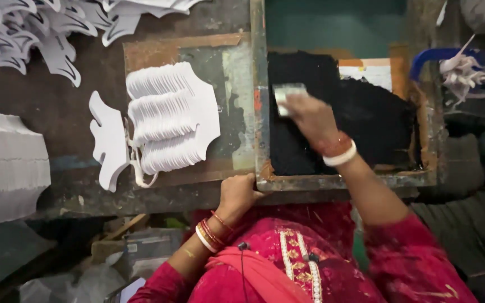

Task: Screen printing designs onto white fabric cutouts for footwear components.

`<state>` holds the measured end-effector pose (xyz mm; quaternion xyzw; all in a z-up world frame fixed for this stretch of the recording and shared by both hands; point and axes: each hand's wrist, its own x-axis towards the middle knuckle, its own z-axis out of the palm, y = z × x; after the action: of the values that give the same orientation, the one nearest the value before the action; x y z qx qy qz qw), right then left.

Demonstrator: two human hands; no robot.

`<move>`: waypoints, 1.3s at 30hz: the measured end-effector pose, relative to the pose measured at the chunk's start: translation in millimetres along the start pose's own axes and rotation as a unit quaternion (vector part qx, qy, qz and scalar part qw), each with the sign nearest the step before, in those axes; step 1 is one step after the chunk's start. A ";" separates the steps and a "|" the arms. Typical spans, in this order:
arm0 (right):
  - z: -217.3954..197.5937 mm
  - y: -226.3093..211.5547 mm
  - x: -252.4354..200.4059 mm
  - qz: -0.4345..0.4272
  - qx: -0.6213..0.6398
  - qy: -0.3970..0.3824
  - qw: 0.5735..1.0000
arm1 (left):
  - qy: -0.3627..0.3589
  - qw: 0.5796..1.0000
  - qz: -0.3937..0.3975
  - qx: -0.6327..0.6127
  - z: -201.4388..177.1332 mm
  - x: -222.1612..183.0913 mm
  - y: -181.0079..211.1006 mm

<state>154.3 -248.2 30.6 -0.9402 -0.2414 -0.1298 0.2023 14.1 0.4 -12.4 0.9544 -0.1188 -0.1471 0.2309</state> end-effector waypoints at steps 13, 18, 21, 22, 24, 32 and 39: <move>-85.4 -97.0 -144.0 0.078 0.126 0.143 0.978 | -0.097 0.901 0.056 -0.420 -99.7 -20.8 61.5; -76.2 -0.9 -221.4 0.116 0.118 0.515 0.841 | -0.061 0.903 0.197 -0.377 -111.8 26.5 81.5; -113.6 6.5 -233.7 0.204 -0.048 0.477 0.853 | 0.165 0.975 0.076 -0.128 -13.0 146.3 21.1; -119.9 6.3 -229.4 0.202 -0.049 0.478 0.854 | 0.167 0.974 0.077 -0.130 -16.4 161.1 26.9; -129.3 2.8 -222.0 0.163 -0.081 0.538 0.823 | 0.224 0.961 0.050 -0.155 -23.9 188.2 35.4; -159.3 21.7 -207.3 0.113 -0.022 0.522 0.845 | 0.210 0.886 0.052 -0.409 -6.5 298.0 -35.7; -162.2 22.6 -204.7 0.049 -0.336 0.407 0.848 | 0.384 0.904 0.087 0.165 -135.1 132.1 -81.9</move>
<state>-32.0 -420.4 96.9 -0.8245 -0.0328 -0.5636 -0.0394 195.1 87.2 33.6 0.9473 -0.1263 0.2731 0.1098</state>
